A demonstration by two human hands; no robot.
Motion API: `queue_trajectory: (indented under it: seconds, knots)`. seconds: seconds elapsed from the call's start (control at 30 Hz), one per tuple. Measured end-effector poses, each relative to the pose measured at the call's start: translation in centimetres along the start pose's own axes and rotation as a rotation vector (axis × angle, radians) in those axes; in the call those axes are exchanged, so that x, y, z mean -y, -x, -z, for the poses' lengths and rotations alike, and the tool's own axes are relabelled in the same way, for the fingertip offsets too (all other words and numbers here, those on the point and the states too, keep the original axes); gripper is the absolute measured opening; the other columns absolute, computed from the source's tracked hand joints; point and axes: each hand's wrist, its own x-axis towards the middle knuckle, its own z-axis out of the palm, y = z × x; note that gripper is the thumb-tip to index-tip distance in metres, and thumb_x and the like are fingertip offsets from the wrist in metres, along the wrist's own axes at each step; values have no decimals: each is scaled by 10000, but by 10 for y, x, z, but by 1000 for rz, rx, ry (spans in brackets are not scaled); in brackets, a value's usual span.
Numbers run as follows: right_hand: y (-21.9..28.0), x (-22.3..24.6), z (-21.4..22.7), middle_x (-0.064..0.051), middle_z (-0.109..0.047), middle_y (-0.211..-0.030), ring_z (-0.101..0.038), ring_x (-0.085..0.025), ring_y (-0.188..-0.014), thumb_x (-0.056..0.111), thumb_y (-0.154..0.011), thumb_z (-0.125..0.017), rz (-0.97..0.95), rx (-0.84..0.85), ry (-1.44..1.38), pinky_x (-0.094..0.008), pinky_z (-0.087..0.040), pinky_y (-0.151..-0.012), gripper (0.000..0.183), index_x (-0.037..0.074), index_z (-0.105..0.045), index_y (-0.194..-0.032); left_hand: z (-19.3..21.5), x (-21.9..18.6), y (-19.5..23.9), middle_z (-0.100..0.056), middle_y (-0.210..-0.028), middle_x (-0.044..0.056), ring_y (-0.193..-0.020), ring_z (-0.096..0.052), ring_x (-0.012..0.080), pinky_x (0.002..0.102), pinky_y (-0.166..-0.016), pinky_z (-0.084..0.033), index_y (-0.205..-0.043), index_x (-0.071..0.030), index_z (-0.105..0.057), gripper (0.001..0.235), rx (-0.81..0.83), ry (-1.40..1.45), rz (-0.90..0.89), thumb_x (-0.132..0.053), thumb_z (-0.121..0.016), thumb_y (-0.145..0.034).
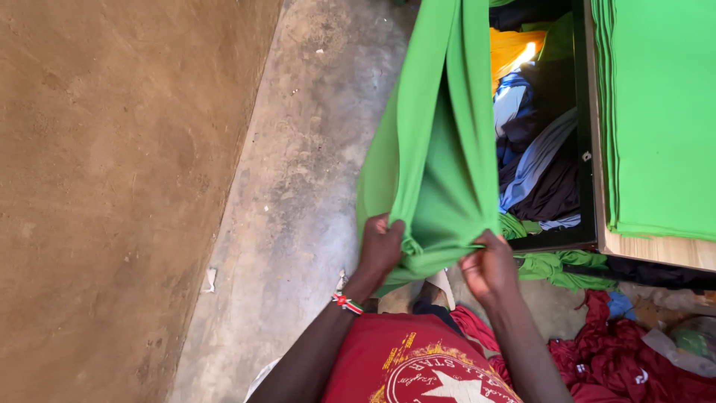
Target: Smoothing and folding a large piece of green fabric on a work table.
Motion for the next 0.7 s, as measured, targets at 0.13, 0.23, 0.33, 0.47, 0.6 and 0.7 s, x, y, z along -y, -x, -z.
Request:
queue_trajectory:
  seconds: [0.13,0.23,0.33,0.47,0.6,0.7]
  knots:
    - [31,54,-8,-126,-742,-1029,-778,-304,-949,-70,-825,-517,186,-68,87,-560,-636,-930,362,65,-666,-1127,57,-69,15,-650,-728,63,-665,-522,141,292,-588,-451,-1027,8,-783,278,-107,-226,-179,-13,-566,-854]
    - [64,74,-30,-36,-671,-899,-693,-110,-834,-12,-890,-539,521,-187,478,-350,-632,-791,312,53,-697,-1151,122,-50,3,-674,-709,75,-638,-569,145,282,-595,-484,-977,-4,-779,287,-214,-248,-146,-20,-526,-842]
    - [72,76,-12,18,-573,-705,-571,-54,-644,-36,-869,-569,659,-221,702,-237,-513,-610,288,82,-738,-1070,140,-71,13,-691,-798,100,-759,-625,179,300,-706,-524,-1059,-55,-746,449,-240,-300,-262,104,-490,-725]
    - [103,67,-45,-10,-674,-935,-549,-102,-834,14,-909,-553,733,-174,962,-283,-482,-733,245,31,-736,-1071,94,-73,28,-642,-998,77,-950,-648,218,291,-798,-542,-1092,-104,-574,471,-186,-351,-536,128,-482,-692]
    - [119,42,-101,-97,-757,-1067,-681,-192,-966,41,-848,-683,812,4,1127,-333,-556,-859,319,20,-738,-1162,0,-131,39,-600,-1170,102,-515,-476,216,375,-481,-397,-1516,-280,-416,903,406,-646,-602,138,-436,-716]
    - [132,45,-127,-53,-731,-851,-549,-123,-676,12,-837,-622,891,198,1215,-304,-431,-608,265,20,-763,-1060,-40,-111,-9,-621,-866,149,-717,-620,377,483,-652,-474,-1281,-255,-537,706,590,-826,-738,125,-466,-691]
